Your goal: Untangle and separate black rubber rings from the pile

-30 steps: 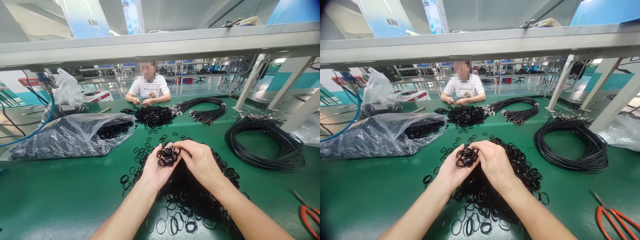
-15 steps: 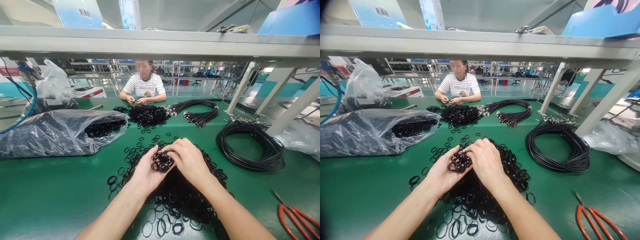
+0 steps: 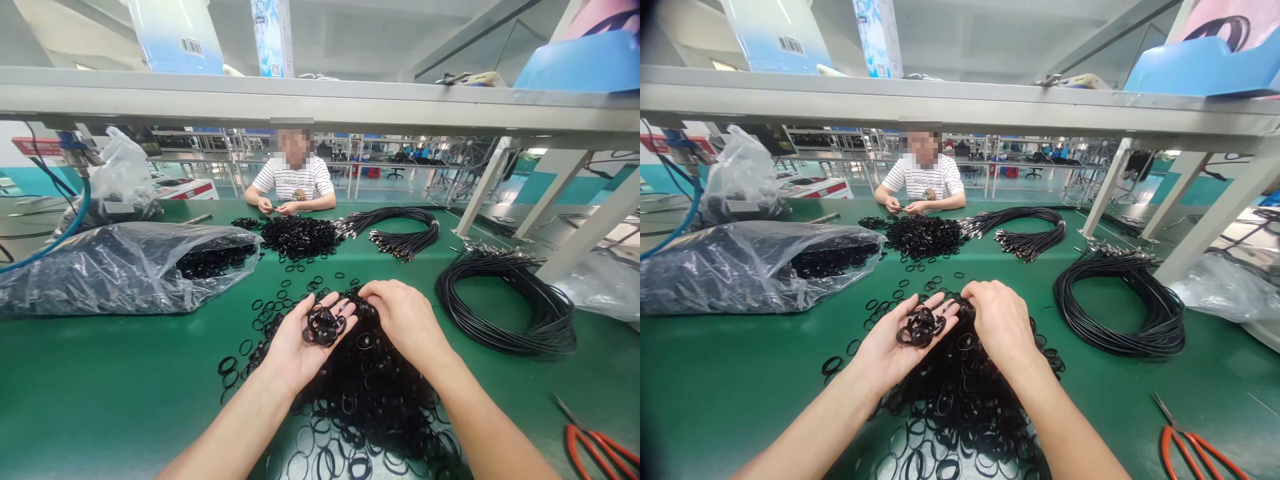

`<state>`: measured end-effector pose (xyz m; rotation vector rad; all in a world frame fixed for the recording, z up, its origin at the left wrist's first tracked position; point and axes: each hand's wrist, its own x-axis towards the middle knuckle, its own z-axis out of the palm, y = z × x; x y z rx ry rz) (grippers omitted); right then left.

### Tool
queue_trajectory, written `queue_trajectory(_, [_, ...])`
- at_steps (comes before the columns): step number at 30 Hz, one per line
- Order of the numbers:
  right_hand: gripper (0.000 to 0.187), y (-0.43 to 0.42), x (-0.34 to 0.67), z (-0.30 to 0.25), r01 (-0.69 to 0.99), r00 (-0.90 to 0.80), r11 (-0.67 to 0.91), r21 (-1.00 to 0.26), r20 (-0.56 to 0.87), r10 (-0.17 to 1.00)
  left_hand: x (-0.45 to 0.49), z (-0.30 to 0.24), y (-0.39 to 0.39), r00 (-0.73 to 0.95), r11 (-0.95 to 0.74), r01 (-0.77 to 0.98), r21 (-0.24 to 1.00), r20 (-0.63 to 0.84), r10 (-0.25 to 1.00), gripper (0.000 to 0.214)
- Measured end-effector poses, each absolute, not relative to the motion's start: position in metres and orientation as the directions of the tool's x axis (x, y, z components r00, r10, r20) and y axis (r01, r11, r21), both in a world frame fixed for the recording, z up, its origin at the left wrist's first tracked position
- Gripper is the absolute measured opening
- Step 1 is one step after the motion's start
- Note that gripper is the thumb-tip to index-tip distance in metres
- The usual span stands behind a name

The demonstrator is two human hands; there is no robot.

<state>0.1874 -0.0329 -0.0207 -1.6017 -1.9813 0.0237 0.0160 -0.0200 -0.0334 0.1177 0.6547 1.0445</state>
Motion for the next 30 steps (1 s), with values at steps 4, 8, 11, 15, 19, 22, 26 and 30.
queue_trajectory(4, [0.027, -0.038, 0.179, -0.019, 0.82, -0.173, 0.397, -0.412, 0.482, 0.859, 0.015, -0.034, -0.018, 0.322, 0.5, -0.767, 0.401, -0.433, 0.842, 0.041])
queue_trajectory(8, [0.012, -0.05, 0.164, -0.016, 0.726, -0.299, 0.503, -0.469, 0.443, 0.845, 0.015, -0.033, -0.019, 0.316, 0.49, -0.764, 0.419, -0.419, 0.851, 0.039])
queue_trajectory(11, [0.023, -0.055, 0.154, -0.019, 0.728, -0.361, 0.541, -0.421, 0.435, 0.825, 0.016, -0.031, -0.021, 0.316, 0.497, -0.759, 0.421, -0.429, 0.846, 0.038])
queue_trajectory(15, [0.017, -0.052, 0.154, -0.021, 0.708, -0.325, 0.522, -0.476, 0.436, 0.839, 0.017, -0.031, -0.021, 0.312, 0.482, -0.776, 0.407, -0.417, 0.854, 0.035])
queue_trajectory(19, [0.011, -0.049, 0.164, -0.013, 0.647, -0.209, 0.436, -0.626, 0.404, 0.89, 0.017, -0.032, -0.02, 0.309, 0.473, -0.791, 0.388, -0.414, 0.856, 0.032])
queue_trajectory(22, [0.016, -0.048, 0.169, -0.011, 0.629, -0.183, 0.404, -0.665, 0.378, 0.908, 0.017, -0.034, -0.021, 0.335, 0.494, -0.781, 0.382, -0.411, 0.848, 0.031])
queue_trajectory(26, [0.04, -0.046, 0.168, -0.018, 0.563, -0.248, 0.502, -0.657, 0.444, 0.861, 0.018, -0.037, -0.023, 0.372, 0.517, -0.769, 0.376, -0.394, 0.84, 0.027])
queue_trajectory(30, [0.048, -0.044, 0.165, -0.024, 0.581, -0.289, 0.567, -0.585, 0.503, 0.814, 0.018, -0.038, -0.025, 0.392, 0.534, -0.766, 0.359, -0.399, 0.829, 0.027])
